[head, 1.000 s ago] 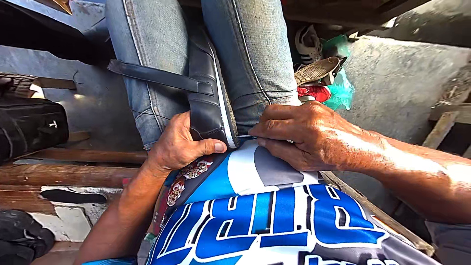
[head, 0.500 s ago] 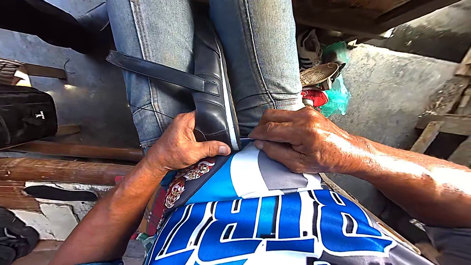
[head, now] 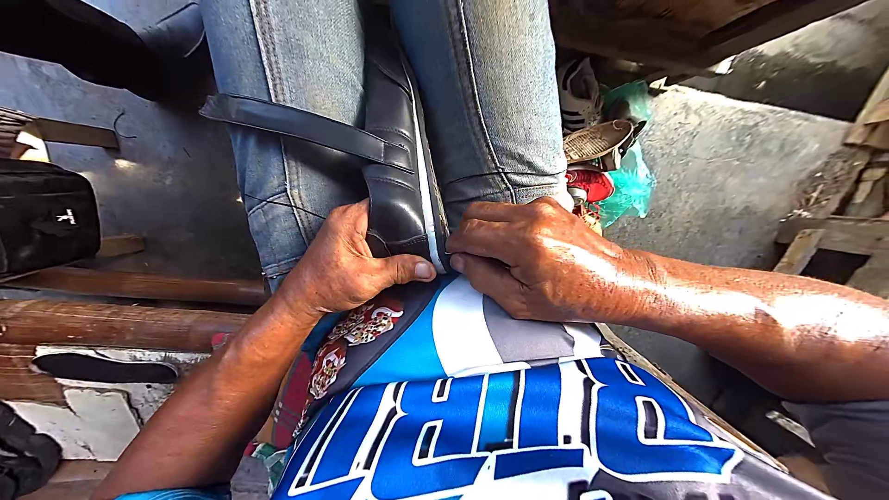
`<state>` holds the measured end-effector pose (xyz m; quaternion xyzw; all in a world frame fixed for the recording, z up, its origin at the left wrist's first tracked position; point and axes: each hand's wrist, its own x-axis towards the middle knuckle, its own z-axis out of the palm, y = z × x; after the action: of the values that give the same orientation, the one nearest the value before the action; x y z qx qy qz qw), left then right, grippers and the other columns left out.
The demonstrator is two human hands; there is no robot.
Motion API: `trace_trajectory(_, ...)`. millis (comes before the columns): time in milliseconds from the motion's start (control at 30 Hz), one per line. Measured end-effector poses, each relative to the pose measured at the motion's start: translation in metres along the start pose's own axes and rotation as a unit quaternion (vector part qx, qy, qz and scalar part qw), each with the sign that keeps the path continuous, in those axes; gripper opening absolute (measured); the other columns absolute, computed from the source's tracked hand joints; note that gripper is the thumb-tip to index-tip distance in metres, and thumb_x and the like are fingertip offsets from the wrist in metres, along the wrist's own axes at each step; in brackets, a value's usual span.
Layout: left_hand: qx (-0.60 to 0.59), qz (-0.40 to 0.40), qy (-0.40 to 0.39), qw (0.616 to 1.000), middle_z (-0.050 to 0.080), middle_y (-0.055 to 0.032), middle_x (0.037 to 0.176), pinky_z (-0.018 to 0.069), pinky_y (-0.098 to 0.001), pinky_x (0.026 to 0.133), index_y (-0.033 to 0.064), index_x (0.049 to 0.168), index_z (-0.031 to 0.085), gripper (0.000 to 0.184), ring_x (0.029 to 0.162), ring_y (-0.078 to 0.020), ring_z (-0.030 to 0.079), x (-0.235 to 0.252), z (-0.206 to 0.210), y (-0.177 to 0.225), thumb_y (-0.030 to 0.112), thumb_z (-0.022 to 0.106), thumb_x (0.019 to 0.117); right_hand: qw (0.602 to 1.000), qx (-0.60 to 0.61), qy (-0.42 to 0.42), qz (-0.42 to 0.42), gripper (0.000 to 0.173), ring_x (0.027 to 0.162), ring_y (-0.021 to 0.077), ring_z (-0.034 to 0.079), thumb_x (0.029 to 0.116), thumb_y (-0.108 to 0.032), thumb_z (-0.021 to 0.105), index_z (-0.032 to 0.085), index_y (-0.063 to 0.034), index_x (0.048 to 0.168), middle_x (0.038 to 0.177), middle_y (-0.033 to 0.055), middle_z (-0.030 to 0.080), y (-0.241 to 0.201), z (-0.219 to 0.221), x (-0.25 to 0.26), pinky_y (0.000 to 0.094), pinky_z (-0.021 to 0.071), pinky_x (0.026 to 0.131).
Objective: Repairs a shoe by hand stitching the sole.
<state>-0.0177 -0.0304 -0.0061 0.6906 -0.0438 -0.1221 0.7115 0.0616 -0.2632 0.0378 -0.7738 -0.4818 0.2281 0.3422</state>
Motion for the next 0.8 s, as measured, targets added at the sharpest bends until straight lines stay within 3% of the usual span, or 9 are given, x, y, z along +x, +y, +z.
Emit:
trace_trajectory(267,-0.116,-0.012,-0.016,0.993,0.074,-0.0009,0.097,0.063,-0.0263,0.08,0.0052,0.109,0.067,0.035,0.088,-0.0088,0.073,-0.002,0.0,0.004,0.004,0.082,0.077,0.999,0.031,-0.001,0.016,0.022,0.075,0.0071,0.061,0.0972,-0.017,0.054,0.075,-0.0106,0.094,0.082,-0.0017,0.063,-0.002,-0.011,-0.004,0.025,0.0482,0.059)
trace_trajectory(500,-0.109,-0.022,0.007,0.994,0.073,-0.0043,0.098,0.0633,-0.0277,0.079,0.002,0.113,0.065,0.036,0.088,-0.0113,0.073,-0.005,0.007,0.008,0.0,0.08,0.0798,0.999,0.044,-0.006,0.007,0.022,0.078,0.006,0.062,0.097,-0.017,0.054,0.075,-0.0101,0.094,0.085,-0.002,0.065,0.004,-0.017,-0.008,0.0246,0.0512,0.063)
trace_trajectory(800,-0.109,-0.018,0.015,0.994,0.074,-0.0048,0.093,0.0634,-0.0279,0.077,0.0022,0.105,0.069,0.028,0.085,-0.0117,0.073,-0.004,0.01,0.014,0.0,0.079,0.079,0.999,0.051,-0.013,-0.014,0.022,0.079,0.0058,0.063,0.0962,-0.014,0.054,0.075,-0.0087,0.092,0.085,-0.0016,0.066,0.004,-0.019,-0.007,0.0236,0.0514,0.064)
